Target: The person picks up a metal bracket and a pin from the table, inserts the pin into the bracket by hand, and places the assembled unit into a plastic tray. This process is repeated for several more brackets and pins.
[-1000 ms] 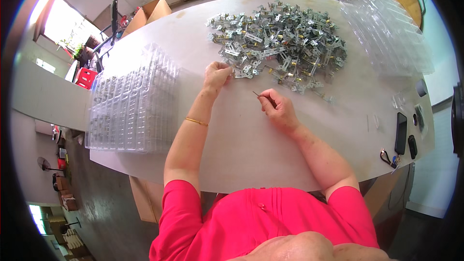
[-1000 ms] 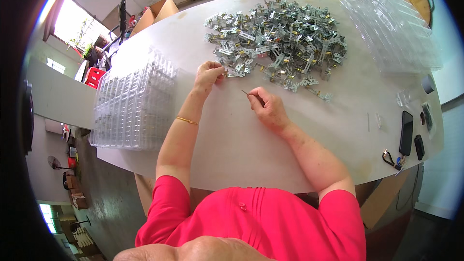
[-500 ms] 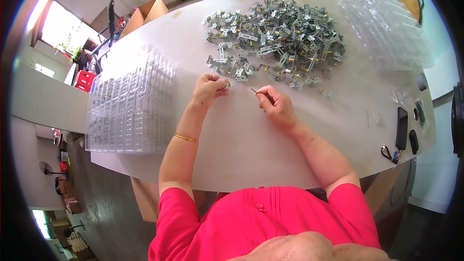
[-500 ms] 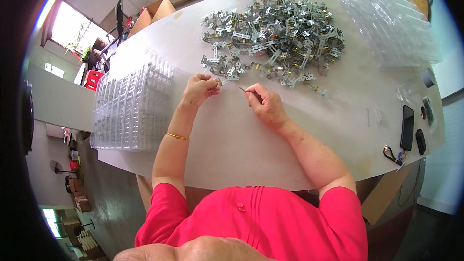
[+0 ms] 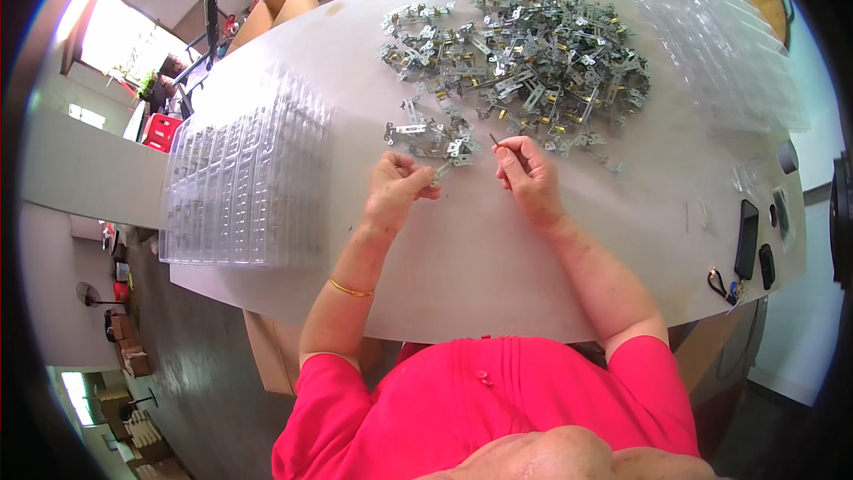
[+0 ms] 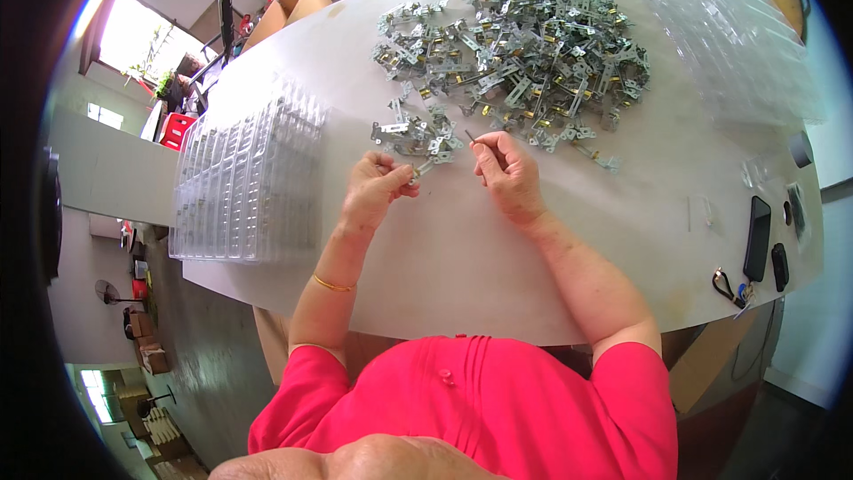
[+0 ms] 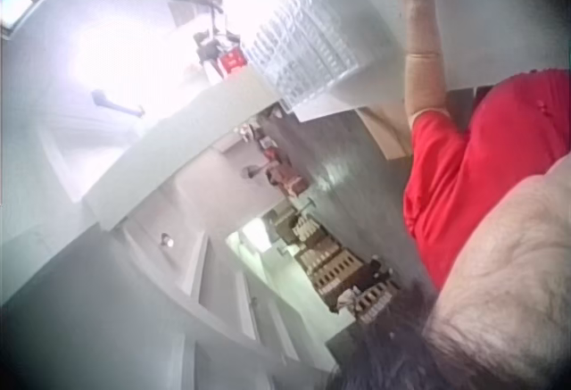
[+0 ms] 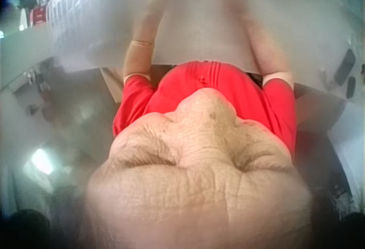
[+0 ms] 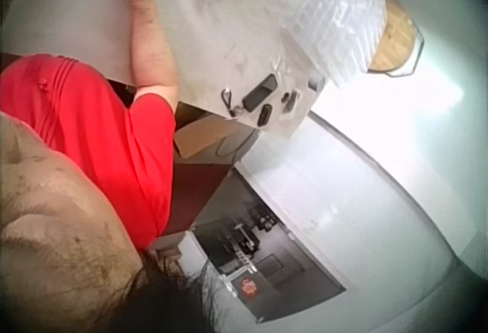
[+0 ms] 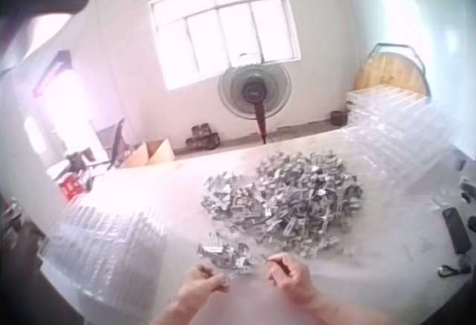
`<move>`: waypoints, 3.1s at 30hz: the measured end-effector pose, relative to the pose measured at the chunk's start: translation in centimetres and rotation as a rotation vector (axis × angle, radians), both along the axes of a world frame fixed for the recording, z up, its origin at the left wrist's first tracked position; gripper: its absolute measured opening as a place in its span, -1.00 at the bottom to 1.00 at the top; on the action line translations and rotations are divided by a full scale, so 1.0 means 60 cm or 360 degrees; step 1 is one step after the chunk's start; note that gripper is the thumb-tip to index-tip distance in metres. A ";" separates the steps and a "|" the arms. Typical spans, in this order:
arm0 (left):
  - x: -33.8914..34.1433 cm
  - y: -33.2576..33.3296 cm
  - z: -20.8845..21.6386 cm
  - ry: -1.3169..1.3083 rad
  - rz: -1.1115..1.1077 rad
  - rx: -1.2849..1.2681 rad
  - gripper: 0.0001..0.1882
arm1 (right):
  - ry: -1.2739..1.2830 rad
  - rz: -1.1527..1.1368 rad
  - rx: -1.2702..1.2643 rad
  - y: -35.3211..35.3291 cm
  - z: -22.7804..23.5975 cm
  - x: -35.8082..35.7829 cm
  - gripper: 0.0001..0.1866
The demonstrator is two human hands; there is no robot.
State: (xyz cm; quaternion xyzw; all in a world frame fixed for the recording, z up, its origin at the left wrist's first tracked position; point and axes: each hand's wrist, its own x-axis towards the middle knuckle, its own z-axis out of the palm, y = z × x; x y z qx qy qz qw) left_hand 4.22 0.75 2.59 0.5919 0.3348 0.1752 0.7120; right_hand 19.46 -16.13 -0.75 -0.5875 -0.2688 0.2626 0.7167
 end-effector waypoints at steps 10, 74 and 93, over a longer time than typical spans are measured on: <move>-0.028 -0.018 0.014 -0.0009 0.0055 0.0022 -0.69 | 0.0028 0.0000 0.0097 -0.003 -0.002 0.004 -0.89; 0.048 0.026 0.249 -0.0528 0.0081 0.0207 -0.69 | -0.0053 -0.0121 0.0275 -0.004 -0.006 0.001 -0.92; 0.062 -0.014 0.098 0.0078 -0.0114 0.0343 -0.74 | 0.0031 -0.0189 0.0371 -0.002 -0.007 0.006 -0.90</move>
